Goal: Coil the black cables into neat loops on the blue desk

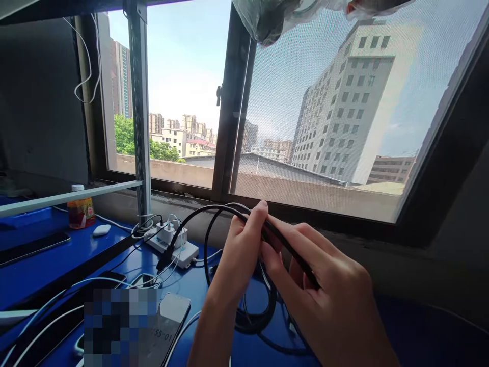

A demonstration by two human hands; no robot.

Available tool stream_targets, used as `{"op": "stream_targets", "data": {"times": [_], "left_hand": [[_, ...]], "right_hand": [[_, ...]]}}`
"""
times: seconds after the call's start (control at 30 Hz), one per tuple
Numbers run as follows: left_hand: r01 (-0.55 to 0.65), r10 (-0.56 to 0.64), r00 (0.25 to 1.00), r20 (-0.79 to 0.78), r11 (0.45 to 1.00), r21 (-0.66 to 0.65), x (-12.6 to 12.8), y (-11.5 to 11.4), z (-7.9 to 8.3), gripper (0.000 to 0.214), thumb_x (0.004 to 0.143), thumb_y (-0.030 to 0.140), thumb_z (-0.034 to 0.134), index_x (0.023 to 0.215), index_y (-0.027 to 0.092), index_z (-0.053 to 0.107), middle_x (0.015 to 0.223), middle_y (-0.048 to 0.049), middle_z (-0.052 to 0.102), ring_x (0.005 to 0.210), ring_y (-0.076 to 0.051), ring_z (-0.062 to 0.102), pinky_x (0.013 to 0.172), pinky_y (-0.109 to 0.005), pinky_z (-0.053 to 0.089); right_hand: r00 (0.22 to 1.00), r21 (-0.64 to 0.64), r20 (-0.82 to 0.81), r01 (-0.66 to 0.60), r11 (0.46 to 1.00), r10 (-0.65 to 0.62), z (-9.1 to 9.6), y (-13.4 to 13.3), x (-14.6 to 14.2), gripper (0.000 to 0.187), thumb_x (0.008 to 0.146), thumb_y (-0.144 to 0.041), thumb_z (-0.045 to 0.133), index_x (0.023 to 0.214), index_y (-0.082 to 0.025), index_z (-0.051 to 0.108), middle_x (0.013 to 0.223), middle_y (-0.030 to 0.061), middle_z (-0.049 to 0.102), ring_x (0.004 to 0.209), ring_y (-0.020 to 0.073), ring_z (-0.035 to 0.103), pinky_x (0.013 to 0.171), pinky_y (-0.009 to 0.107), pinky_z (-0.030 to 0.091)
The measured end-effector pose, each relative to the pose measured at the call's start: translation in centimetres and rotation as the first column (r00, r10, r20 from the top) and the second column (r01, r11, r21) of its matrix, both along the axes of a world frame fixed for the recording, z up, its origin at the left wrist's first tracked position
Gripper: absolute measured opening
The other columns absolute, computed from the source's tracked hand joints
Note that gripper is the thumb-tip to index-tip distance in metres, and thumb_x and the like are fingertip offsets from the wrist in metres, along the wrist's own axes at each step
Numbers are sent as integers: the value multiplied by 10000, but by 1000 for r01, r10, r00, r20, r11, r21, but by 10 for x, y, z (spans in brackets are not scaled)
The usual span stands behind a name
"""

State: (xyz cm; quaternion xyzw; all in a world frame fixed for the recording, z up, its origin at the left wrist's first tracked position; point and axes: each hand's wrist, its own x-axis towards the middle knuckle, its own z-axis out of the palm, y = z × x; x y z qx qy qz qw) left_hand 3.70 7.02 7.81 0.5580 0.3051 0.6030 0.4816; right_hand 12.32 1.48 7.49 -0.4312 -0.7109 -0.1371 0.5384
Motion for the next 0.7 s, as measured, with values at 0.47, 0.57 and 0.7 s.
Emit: {"op": "stream_targets", "data": {"times": [0.47,0.57,0.7], "left_hand": [[96,-46,945,325,986,-139,-23,12,6,395,920,425,351,849,190,660,436,63,219,377,-108,277,376,-247,261],[179,-150,967,204,975,-132,-9,6,6,529,910,591,331,1000,205,681,463,46,297,389,-113,358,392,-246,310],[321,-276,933,232,929,-187,8,3,4,522,877,619,434,1059,213,707,474,28,405,401,-106,419,428,-241,354]], "right_hand": [[912,-279,-387,-255,926,135,0,5,16,315,830,-464,598,895,-184,728,578,13,609,353,74,460,324,150,371],[913,-167,-392,-187,968,108,1,4,12,329,849,-498,571,895,-208,722,555,4,588,420,97,530,361,144,419],[959,-164,-263,-156,974,109,-4,4,5,365,742,-471,692,998,-212,712,869,59,686,615,148,653,477,184,532]]}}
